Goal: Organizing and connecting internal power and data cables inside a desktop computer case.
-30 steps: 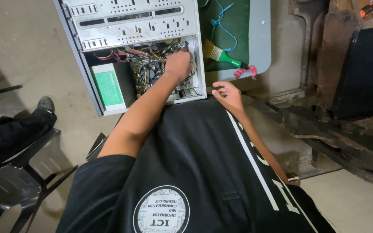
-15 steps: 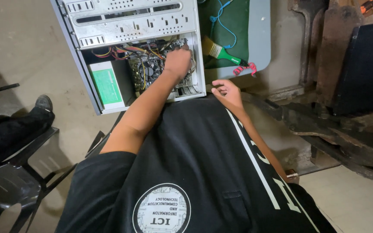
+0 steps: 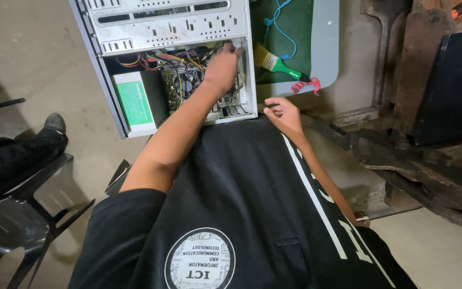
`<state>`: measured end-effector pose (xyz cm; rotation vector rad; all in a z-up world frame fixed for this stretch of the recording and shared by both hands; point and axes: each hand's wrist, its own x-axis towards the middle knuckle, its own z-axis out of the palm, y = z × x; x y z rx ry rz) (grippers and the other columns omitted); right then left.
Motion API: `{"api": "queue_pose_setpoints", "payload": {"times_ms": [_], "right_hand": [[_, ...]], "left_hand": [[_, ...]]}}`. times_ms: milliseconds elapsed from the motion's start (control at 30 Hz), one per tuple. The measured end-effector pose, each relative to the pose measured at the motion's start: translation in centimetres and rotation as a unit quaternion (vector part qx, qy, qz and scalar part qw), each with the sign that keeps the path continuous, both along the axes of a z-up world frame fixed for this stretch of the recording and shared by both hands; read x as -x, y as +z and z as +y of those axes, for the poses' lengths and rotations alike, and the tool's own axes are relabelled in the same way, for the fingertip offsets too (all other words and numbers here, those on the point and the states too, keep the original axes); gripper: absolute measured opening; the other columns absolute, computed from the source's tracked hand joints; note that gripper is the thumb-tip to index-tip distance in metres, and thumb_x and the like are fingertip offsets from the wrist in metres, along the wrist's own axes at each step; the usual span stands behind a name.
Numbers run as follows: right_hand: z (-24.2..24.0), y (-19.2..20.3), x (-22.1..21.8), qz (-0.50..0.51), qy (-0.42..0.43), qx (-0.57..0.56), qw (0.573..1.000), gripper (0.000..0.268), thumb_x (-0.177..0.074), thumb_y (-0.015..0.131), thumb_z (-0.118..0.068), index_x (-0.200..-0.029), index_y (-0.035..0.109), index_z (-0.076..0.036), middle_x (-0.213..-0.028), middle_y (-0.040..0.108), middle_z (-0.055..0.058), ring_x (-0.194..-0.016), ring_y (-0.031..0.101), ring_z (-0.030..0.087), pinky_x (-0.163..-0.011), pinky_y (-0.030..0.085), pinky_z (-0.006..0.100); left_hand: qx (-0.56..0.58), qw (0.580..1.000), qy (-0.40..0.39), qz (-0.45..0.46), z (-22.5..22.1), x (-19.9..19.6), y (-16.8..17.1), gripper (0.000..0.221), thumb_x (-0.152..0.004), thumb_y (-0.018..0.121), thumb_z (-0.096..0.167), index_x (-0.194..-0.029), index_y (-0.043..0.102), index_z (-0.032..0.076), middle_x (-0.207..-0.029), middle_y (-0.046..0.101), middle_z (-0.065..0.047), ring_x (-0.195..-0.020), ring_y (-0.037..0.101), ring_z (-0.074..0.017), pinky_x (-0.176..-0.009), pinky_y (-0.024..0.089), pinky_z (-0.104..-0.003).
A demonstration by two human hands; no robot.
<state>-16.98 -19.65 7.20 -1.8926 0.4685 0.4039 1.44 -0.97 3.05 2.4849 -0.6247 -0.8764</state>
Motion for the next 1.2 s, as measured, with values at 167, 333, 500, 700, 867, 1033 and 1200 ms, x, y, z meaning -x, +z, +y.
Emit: {"api": "queue_pose_setpoints", "payload": {"times_ms": [167, 333, 500, 700, 867, 1033, 1200], "right_hand": [[0.1, 0.5, -0.3, 0.012, 0.006, 0.003, 1.000, 0.029, -0.094, 0.069, -0.018, -0.120, 0.071, -0.008, -0.117, 0.074, 0.006, -0.101, 0.070, 0.016, -0.091, 0.056, 0.028], [0.1, 0.1, -0.1, 0.011, -0.006, -0.004, 1.000, 0.028, -0.094, 0.070, -0.016, -0.120, 0.072, -0.007, -0.115, 0.074, 0.005, -0.097, 0.070, 0.013, -0.090, 0.057, 0.026], [0.0, -0.3, 0.1, 0.010, -0.018, -0.005, 1.000, 0.026, -0.093, 0.069, -0.015, -0.118, 0.073, -0.007, -0.113, 0.075, 0.005, -0.096, 0.070, 0.012, -0.088, 0.056, 0.025], [-0.5, -2.8, 0.5, 0.062, -0.049, 0.001, 0.997, 0.029, -0.095, 0.079, -0.025, -0.123, 0.074, -0.020, -0.094, 0.076, 0.012, -0.085, 0.075, 0.019, -0.079, 0.062, 0.037], [-0.5, -2.8, 0.5, 0.052, -0.037, -0.006, 0.998, 0.030, -0.096, 0.077, -0.024, -0.125, 0.073, -0.018, -0.095, 0.076, 0.014, -0.084, 0.075, 0.020, -0.075, 0.062, 0.038], [-0.5, -3.1, 0.6, 0.053, -0.035, -0.001, 0.998, 0.030, -0.097, 0.077, -0.027, -0.125, 0.073, -0.018, -0.096, 0.076, 0.014, -0.085, 0.075, 0.021, -0.075, 0.062, 0.039], [0.4, -0.6, -0.9, -0.085, -0.029, 0.009, 0.996, 0.022, -0.094, 0.075, -0.011, -0.116, 0.076, -0.009, -0.098, 0.073, 0.016, -0.085, 0.076, 0.030, -0.075, 0.062, 0.041]], "left_hand": [[-0.013, 0.995, -0.086, -0.050, 0.4, -0.3, -1.9, 0.023, -0.082, 0.070, -0.013, -0.099, 0.075, 0.002, -0.124, 0.059, -0.024, -0.108, 0.063, -0.0436, -0.093, 0.060, -0.053], [-0.009, 0.994, -0.103, -0.033, 0.9, 0.2, 0.1, 0.029, -0.081, 0.068, -0.021, -0.104, 0.072, -0.003, -0.131, 0.061, -0.027, -0.113, 0.065, -0.0435, -0.090, 0.063, -0.048], [0.079, 0.993, 0.008, 0.085, 3.1, 1.6, -1.1, 0.035, -0.077, 0.046, -0.030, -0.087, 0.063, -0.001, -0.108, 0.063, -0.023, -0.086, 0.066, -0.0381, -0.078, 0.061, -0.046], [0.259, 0.935, 0.159, 0.183, 4.8, 3.6, -5.0, 0.009, -0.093, 0.068, -0.002, -0.101, 0.071, 0.003, -0.082, 0.076, -0.014, -0.070, 0.076, -0.0232, -0.066, 0.060, -0.036], [0.277, 0.926, 0.187, 0.177, 4.7, 4.4, -6.5, 0.013, -0.092, 0.071, 0.000, -0.105, 0.072, -0.001, -0.082, 0.074, -0.014, -0.071, 0.076, -0.0237, -0.069, 0.059, -0.037], [0.239, 0.944, 0.169, 0.151, 4.2, 4.4, -4.3, 0.011, -0.094, 0.070, 0.004, -0.104, 0.072, -0.001, -0.085, 0.075, -0.017, -0.077, 0.076, -0.0314, -0.069, 0.059, -0.042], [0.200, 0.956, 0.158, 0.144, 3.8, 4.9, -7.6, 0.011, -0.097, 0.064, 0.004, -0.102, 0.074, 0.001, -0.090, 0.075, -0.020, -0.090, 0.075, -0.0408, -0.075, 0.057, -0.049]]}}
